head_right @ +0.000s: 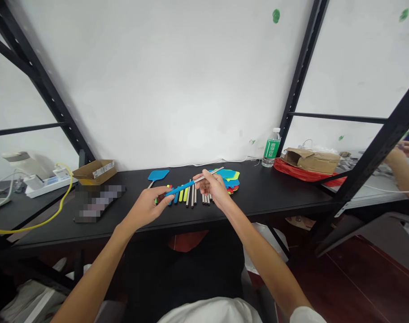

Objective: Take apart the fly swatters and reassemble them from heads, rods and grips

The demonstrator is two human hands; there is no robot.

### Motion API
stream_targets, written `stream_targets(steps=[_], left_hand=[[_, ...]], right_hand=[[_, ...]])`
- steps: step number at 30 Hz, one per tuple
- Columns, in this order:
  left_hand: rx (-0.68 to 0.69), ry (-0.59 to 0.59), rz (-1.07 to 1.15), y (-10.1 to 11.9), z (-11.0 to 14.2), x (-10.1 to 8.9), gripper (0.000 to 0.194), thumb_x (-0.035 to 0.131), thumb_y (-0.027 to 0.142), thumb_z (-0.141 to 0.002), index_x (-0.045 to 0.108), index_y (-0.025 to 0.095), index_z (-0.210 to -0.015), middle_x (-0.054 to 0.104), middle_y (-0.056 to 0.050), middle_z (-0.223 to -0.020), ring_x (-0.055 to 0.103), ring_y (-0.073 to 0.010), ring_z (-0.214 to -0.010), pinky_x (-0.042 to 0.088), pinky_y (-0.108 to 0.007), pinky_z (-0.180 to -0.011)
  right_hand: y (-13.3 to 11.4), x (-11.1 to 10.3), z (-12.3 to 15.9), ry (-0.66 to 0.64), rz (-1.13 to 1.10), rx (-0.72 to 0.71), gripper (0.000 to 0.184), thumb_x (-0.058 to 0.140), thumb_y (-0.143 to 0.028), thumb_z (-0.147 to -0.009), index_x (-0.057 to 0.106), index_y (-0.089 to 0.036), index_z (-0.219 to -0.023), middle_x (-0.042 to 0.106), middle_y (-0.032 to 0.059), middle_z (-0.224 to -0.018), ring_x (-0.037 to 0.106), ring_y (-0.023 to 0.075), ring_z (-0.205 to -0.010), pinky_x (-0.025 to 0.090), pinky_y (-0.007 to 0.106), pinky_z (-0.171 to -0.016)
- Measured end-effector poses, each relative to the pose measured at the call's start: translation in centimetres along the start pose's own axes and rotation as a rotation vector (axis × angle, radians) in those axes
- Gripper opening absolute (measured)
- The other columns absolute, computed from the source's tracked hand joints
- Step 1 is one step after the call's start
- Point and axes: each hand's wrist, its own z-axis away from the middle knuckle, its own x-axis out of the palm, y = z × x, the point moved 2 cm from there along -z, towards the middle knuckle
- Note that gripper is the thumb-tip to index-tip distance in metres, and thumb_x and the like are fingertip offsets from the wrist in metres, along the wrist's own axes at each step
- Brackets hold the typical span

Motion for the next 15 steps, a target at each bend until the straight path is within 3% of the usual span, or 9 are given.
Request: stream_targets(steps=[4, 10, 15], left_hand=[[-0.020, 0.030, 0.008, -0.1, 0.0, -0.3, 0.029, 0.050, 0.042, -0.096, 0.069, 0.020, -0.098, 0.065, 0.001, -0.072, 0.053, -0.0139, -0.060, 0.036, -0.025, -0.058], [-0.063, 0.110, 0.095, -0.6, 0.0, -1.2, 0.040, 0.040, 0.043, -0.100, 0.063, 0.019, -0.077, 0.061, 0.001, -0.063, 0.053, -0.0141, -0.058, 0.037, -0.025, -0.059], [-0.131, 0.204, 0.215, -1.6, 0.2, -1.6, 0.039, 0.039, 0.042, -0.100, 0.061, 0.019, -0.076, 0.062, 0.000, -0.067, 0.054, -0.0143, -0.058, 0.040, -0.025, -0.059]], right_hand=[[-0.3, 0.2, 0.2, -0.030, 0.024, 0.006, 0.046, 0.066, -0.059, -0.082, 0.077, -0.016, -0.090, 0.067, 0.0042, -0.068, 0.051, 0.0090, -0.048, 0.032, 0.021, -0.041], [-0.8, -1.0, -0.2, 0.014, -0.026, -0.014, 0.041, 0.070, -0.055, -0.081, 0.073, -0.020, -0.102, 0.066, 0.0014, -0.070, 0.051, 0.0087, -0.049, 0.031, 0.020, -0.040], [-1.2, -2.3, -0.5, 0.059, 0.054, -0.076, 0.034, 0.077, -0.046, -0.078, 0.074, -0.019, -0.098, 0.067, 0.0019, -0.075, 0.049, 0.0077, -0.051, 0.031, 0.020, -0.041]])
